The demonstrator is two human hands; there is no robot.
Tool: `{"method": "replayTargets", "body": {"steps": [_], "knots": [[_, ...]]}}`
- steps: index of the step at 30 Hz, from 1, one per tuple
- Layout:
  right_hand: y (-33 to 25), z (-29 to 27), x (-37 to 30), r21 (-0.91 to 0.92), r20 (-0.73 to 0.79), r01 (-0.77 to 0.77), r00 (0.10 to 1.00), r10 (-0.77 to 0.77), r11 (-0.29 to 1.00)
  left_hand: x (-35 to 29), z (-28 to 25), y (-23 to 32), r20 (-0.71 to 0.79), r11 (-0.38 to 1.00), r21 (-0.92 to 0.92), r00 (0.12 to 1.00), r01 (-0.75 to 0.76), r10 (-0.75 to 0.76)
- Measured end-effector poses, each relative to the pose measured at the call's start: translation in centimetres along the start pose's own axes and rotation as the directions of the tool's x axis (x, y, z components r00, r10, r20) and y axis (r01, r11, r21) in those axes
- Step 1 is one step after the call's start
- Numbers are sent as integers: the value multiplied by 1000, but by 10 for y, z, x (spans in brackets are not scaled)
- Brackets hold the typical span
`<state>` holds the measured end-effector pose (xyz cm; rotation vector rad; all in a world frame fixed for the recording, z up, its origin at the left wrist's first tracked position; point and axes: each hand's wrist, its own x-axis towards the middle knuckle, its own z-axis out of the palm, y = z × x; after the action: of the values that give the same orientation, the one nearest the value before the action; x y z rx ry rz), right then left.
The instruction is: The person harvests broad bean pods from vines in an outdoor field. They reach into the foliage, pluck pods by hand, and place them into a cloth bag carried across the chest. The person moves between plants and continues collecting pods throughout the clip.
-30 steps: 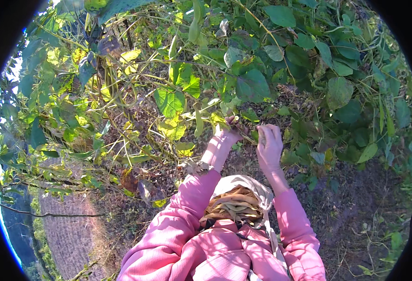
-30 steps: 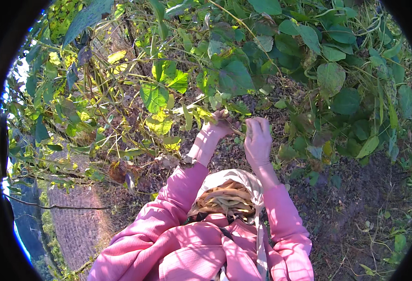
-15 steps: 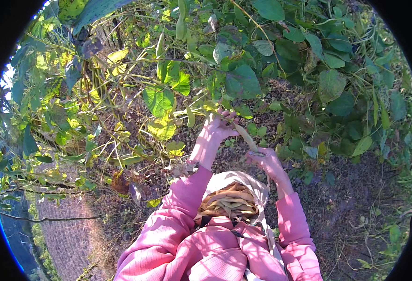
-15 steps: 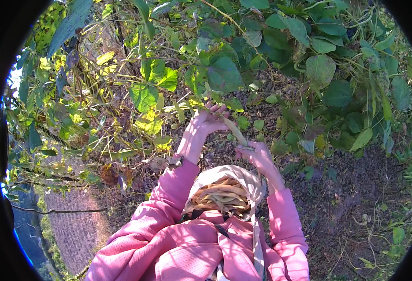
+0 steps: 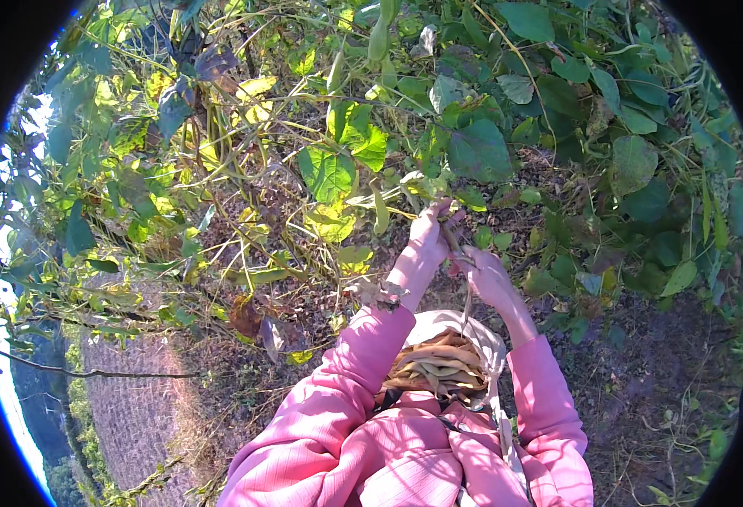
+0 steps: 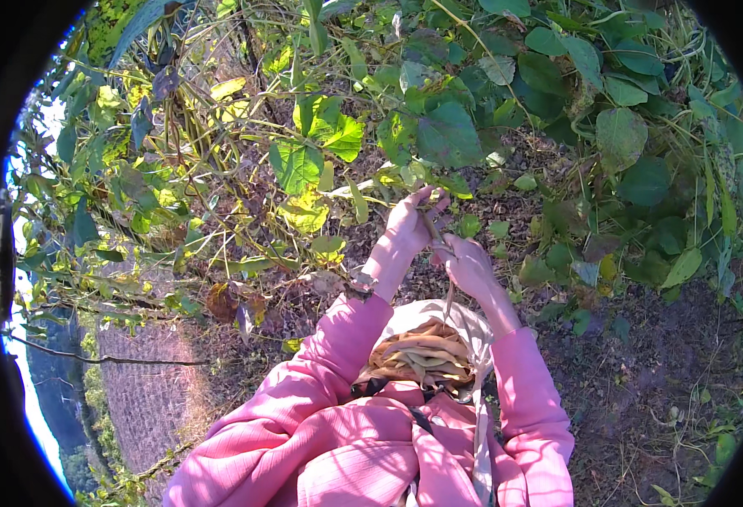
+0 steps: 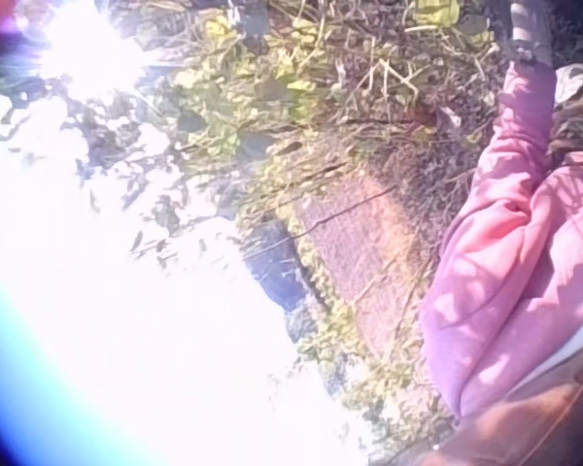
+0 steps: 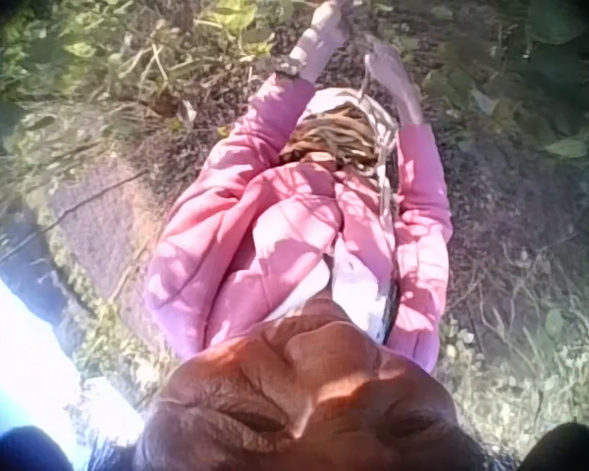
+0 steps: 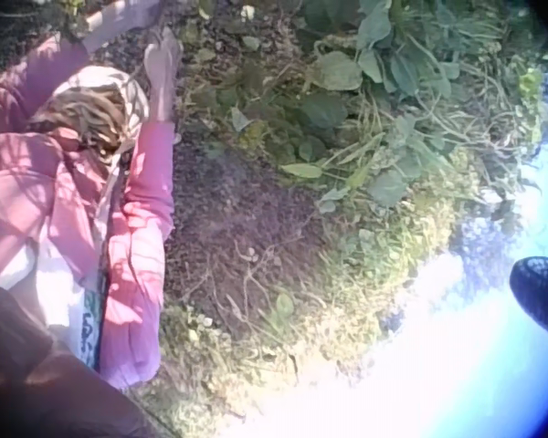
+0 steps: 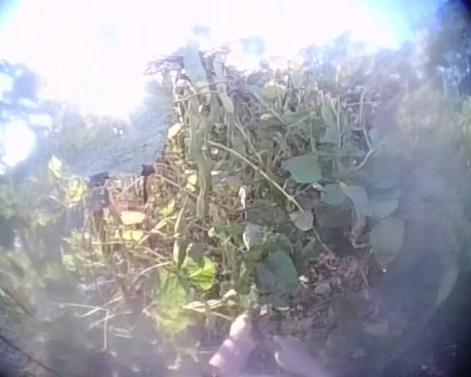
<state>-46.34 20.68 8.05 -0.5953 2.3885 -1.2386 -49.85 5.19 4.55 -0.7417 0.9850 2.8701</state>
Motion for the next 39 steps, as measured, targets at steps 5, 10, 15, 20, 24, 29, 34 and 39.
{"method": "replayTargets", "body": {"steps": [5,10,15,20,24,29,34,39], "knots": [[-10,13,35,29,-82,-131,988,133,991,-10,0,-2,32,995,93,998,-49,46],[10,33,49,153,-137,-111,982,133,982,12,-20,-4,116,985,156,991,-79,61],[7,43,1,517,-217,72,975,49,853,50,-62,4,80,837,399,924,-373,374],[-39,15,-73,275,-196,70,981,-16,959,41,-58,7,198,880,121,879,-460,433],[-58,28,-127,-414,-253,154,927,-276,897,-9,-40,8,-32,901,273,932,-338,360],[-38,63,-146,-375,65,303,951,-301,876,-96,-85,-18,496,313,867,736,-388,-462],[-20,81,-141,-315,427,268,897,-116,910,-112,-123,-62,608,266,794,714,-547,-347],[15,92,-133,-340,376,386,892,-252,857,-95,-127,-51,385,132,921,812,-365,-439]]}}
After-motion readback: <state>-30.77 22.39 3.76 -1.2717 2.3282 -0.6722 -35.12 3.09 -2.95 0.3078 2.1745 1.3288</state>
